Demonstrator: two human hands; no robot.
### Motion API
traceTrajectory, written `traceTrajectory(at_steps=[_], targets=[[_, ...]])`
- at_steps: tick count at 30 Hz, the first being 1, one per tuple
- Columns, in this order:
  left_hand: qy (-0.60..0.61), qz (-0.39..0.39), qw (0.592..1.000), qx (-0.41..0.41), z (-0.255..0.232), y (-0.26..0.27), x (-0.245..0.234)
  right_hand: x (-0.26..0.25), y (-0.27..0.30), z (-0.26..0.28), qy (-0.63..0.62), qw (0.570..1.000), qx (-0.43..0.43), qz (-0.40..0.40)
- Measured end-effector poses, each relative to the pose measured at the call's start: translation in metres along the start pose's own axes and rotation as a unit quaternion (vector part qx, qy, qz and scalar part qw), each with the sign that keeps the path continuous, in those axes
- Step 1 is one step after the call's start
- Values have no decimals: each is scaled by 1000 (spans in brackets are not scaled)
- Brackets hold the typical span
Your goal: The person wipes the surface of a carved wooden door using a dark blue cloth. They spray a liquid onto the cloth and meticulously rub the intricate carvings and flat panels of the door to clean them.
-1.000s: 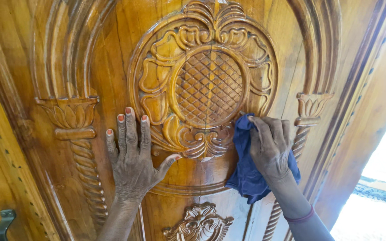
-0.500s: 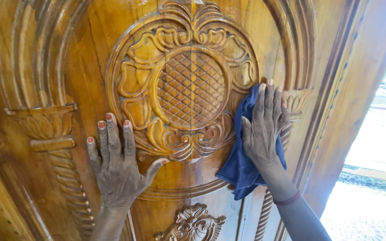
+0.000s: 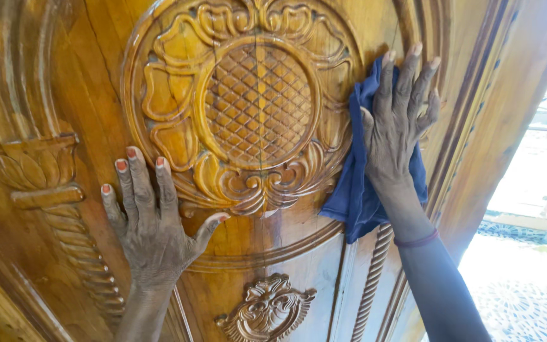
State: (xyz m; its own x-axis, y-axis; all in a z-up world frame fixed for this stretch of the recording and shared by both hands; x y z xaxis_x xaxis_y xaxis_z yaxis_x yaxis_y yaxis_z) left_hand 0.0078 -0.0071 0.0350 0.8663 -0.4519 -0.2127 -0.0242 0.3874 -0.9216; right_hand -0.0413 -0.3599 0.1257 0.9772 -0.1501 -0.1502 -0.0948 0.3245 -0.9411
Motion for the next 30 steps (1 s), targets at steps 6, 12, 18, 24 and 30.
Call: traceTrajectory(at_steps=[6, 12, 18, 24, 30], targets=[[0, 16, 1000, -8, 1, 0, 2, 1, 47, -5, -73, 997, 4, 38], [0, 30, 999, -13, 1, 1, 1, 9, 77, -13, -87, 995, 0, 49], [-8, 36, 999, -10, 0, 0, 2, 14, 94, -19, -91, 994, 18, 60], [-10, 44, 999, -11, 2, 2, 3, 20, 121, -23, -133, 989, 22, 66], [-11, 48, 999, -14, 2, 3, 5, 28, 157, -31, -121, 988, -4, 91]])
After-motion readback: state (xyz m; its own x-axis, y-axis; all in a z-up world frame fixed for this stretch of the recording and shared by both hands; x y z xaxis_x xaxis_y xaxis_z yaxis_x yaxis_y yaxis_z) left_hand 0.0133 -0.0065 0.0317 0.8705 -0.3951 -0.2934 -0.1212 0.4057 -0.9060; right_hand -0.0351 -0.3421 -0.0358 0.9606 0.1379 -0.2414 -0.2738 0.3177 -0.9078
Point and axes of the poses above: each hand's wrist, its own y-axis away from the middle knuckle, its own x-axis out of the palm, z = x × y, the point moved 4 cm from there along -y, towards the middle knuckle, and after that the axes turned 13 degrees about x, right-handed, at the moved point
